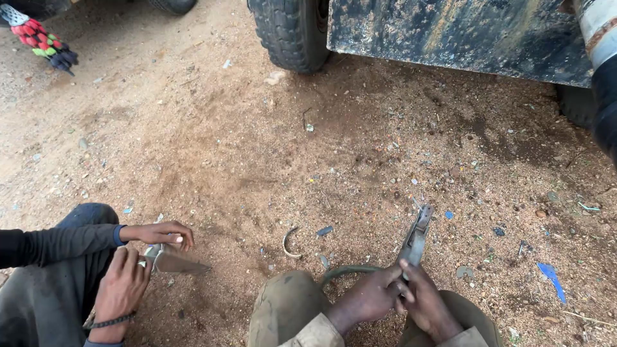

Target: Weld metal parts together on a large vehicle or piece of machinery.

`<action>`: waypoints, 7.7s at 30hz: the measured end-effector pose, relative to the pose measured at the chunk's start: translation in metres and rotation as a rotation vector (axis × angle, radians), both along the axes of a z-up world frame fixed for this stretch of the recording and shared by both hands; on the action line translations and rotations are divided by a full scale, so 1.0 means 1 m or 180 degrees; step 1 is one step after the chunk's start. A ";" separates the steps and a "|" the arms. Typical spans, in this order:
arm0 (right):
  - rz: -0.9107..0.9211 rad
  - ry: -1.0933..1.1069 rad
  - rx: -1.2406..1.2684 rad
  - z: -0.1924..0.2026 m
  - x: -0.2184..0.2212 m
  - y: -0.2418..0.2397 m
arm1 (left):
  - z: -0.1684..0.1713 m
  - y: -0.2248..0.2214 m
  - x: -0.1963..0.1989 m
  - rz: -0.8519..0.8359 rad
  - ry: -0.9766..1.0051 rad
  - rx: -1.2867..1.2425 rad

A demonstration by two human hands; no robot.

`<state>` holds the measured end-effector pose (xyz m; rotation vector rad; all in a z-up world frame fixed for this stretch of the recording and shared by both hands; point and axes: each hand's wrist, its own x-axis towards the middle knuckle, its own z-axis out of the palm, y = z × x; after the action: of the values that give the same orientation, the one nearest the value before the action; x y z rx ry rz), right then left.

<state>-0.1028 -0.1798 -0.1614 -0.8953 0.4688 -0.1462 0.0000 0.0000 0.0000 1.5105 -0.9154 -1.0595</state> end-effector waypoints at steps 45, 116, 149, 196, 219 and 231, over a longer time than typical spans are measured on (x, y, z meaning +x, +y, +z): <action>0.0042 0.2664 -0.3671 0.196 -0.006 -0.025 | -0.002 -0.040 0.066 0.1853 0.0910 0.0218; 0.1231 -0.0174 -0.3031 0.210 0.035 -0.010 | 0.130 0.050 0.109 0.2926 0.0897 -0.1913; -0.1386 -0.1476 -0.3151 0.385 0.055 -0.017 | 0.233 -0.073 0.036 0.0729 -0.0092 -0.1263; -0.1597 -0.1394 -0.3378 0.396 0.053 -0.009 | 0.260 -0.054 0.031 0.0582 -0.0480 -0.1351; -0.1571 -0.1354 -0.3997 0.421 0.043 -0.005 | 0.267 -0.063 0.037 0.0635 -0.0303 -0.1490; -0.1534 -0.0876 -0.3824 0.437 0.044 -0.002 | 0.268 -0.066 0.041 0.0585 -0.0143 -0.1664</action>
<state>-0.0585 -0.1820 0.2756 -1.8825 0.3010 -1.0582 0.0415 -0.0660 0.2680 1.1543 -0.9719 -0.5931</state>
